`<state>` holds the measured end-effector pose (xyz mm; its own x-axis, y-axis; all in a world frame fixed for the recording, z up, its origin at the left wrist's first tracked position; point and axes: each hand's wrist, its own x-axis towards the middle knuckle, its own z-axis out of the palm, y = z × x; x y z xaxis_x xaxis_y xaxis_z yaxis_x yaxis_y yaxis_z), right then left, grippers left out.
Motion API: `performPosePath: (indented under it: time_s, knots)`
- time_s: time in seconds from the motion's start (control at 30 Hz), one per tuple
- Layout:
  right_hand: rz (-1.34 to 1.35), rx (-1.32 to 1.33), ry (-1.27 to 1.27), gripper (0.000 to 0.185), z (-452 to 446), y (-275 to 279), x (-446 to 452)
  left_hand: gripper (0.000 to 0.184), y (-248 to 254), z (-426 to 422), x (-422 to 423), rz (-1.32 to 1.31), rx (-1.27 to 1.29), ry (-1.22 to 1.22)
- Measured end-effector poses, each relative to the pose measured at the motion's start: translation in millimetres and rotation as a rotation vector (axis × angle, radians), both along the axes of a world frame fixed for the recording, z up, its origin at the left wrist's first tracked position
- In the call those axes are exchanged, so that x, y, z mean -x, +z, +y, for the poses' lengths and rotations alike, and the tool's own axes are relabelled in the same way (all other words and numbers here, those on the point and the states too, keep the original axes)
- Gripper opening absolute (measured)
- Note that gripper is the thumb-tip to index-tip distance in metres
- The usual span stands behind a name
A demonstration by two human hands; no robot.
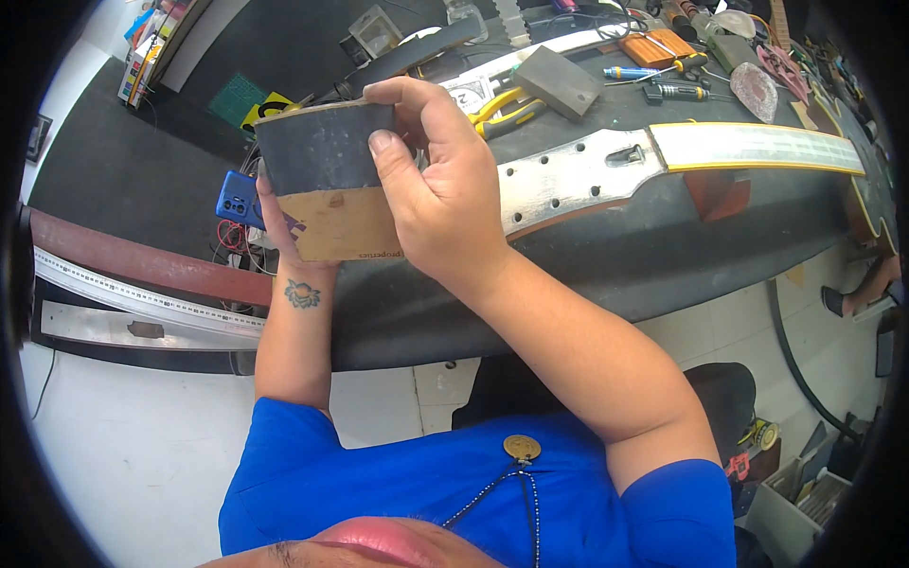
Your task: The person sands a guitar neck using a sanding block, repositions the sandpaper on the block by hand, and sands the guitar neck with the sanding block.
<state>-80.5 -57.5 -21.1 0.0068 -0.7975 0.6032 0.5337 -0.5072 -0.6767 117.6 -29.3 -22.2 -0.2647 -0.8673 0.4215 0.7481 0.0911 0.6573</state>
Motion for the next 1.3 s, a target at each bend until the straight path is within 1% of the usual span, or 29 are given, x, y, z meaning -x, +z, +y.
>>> performPosePath:
  time_s: [0.17,0.33,0.4,0.43,0.57,0.63,0.7,0.8,0.9,1.0,1.1,1.2,1.3]
  knots:
    - [-0.051,-0.042,0.064,0.033,1,3,2,0.066,-2,1,-2,0.002,-0.019,0.02]
    - [-0.06,-0.109,0.097,0.041,2,10,4,0.066,-6,0,-2,-0.002,-0.028,0.016]
    - [-0.041,-0.134,0.052,0.038,4,11,6,0.067,-6,0,-1,-0.004,-0.039,0.024]
    - [-0.032,-0.147,0.029,0.037,4,12,7,0.067,-5,1,2,0.02,-0.05,-0.006]
    - [-0.123,-0.249,0.072,0.039,3,14,8,0.068,10,8,21,0.065,-0.063,-0.165]
    - [-0.123,-0.246,0.065,0.04,4,15,8,0.068,10,9,21,0.04,-0.076,-0.139]
    - [-0.117,-0.272,0.056,0.039,3,16,11,0.066,6,9,12,-0.006,-0.114,0.009]
    - [-0.11,-0.241,0.014,0.036,-5,15,16,0.059,13,5,3,-0.306,-0.11,0.252]
    - [-0.039,-0.194,-0.064,0.034,-2,17,17,0.037,26,-7,14,-0.361,0.1,0.563]
    - [0.053,-0.103,-0.142,0.035,1,11,14,0.024,26,-6,7,-0.386,0.12,0.668]
    - [0.025,-0.074,-0.144,0.033,1,11,14,0.019,27,2,23,-0.576,0.109,0.925]
    - [0.054,-0.029,-0.213,0.031,0,9,13,0.02,28,9,45,-0.631,0.197,1.078]
    - [0.035,-0.042,-0.198,0.03,-3,9,13,0.023,28,8,35,-0.558,0.098,0.982]
